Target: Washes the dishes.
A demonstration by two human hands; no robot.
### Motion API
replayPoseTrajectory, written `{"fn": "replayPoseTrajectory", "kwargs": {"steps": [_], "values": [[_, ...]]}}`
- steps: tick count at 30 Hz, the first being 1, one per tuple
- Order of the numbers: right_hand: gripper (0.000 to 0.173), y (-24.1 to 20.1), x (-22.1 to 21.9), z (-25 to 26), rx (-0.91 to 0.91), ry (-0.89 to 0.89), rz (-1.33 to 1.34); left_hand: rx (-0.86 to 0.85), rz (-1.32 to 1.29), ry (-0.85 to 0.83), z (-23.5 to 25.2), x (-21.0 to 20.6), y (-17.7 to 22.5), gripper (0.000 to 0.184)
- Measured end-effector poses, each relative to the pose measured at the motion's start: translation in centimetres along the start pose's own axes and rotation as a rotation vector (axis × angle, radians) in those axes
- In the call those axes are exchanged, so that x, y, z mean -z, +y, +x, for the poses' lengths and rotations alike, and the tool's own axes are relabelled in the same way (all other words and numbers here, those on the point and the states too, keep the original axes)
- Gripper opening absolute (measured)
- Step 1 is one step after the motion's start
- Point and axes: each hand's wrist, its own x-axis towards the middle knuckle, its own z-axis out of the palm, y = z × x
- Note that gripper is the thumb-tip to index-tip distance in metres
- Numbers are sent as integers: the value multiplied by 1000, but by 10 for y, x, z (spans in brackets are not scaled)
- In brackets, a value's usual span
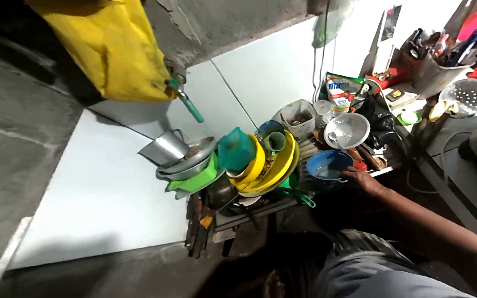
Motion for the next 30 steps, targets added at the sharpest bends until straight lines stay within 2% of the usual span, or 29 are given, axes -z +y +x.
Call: {"fn": "replayPoseTrajectory", "kwargs": {"steps": [4, 6, 8, 11, 13, 14, 15, 16, 17, 18, 19, 20, 22, 23, 25, 26, 28, 30], "values": [[30, -24, 29, -8, -84, 31, 136, -199, 4, -21, 57, 18, 8, 36], [30, -40, 42, -17, -202, 21, 168, -240, -22, -21, 84, 22, 15, 34], [28, -65, 56, -27, -244, 46, 149, -306, -95, -38, 105, 22, 23, 34], [24, -102, 67, -39, -67, 122, 107, -364, -262, -162, 125, 19, 54, 35], [21, -126, 68, -35, 125, 167, 91, -313, -411, -322, 129, 13, 91, 38], [18, -139, 65, -30, 202, 167, 105, -269, -510, -414, 129, 10, 109, 44], [15, -152, 59, -23, 269, 167, 119, -212, -624, -506, 130, 7, 125, 60], [15, -161, 51, -14, 324, 158, 126, -147, -739, -569, 130, 3, 139, 85], [15, -169, 40, -4, 374, 150, 123, -75, -849, -589, 130, 0, 153, 107], [14, -174, 27, 6, 427, 151, 104, -11, -927, -571, 130, -2, 164, 115], [13, -177, 14, 16, 482, 147, 85, 38, -990, -522, 131, -5, 171, 109], [13, -179, 3, 25, 535, 140, 74, 67, -1022, -473, 132, -7, 175, 96], [16, -183, -11, 39, 606, 51, 121, 145, -1004, -301, 138, -10, 182, 53], [21, -183, -11, 45, 621, -45, 189, 179, -971, -213, 143, -11, 184, 40], [39, -179, 1, 59, 637, -232, 363, 205, -902, -106, 153, -6, 185, 36], [39, -174, 14, 69, 636, -250, 422, 205, -871, -59, 156, -2, 187, 37], [29, -157, 51, 95, 563, -131, 392, 188, -834, 14, 164, 7, 191, 43], [28, -135, 96, 125, 296, -12, 183, 141, -814, 51, 174, 15, 193, 38]]}}
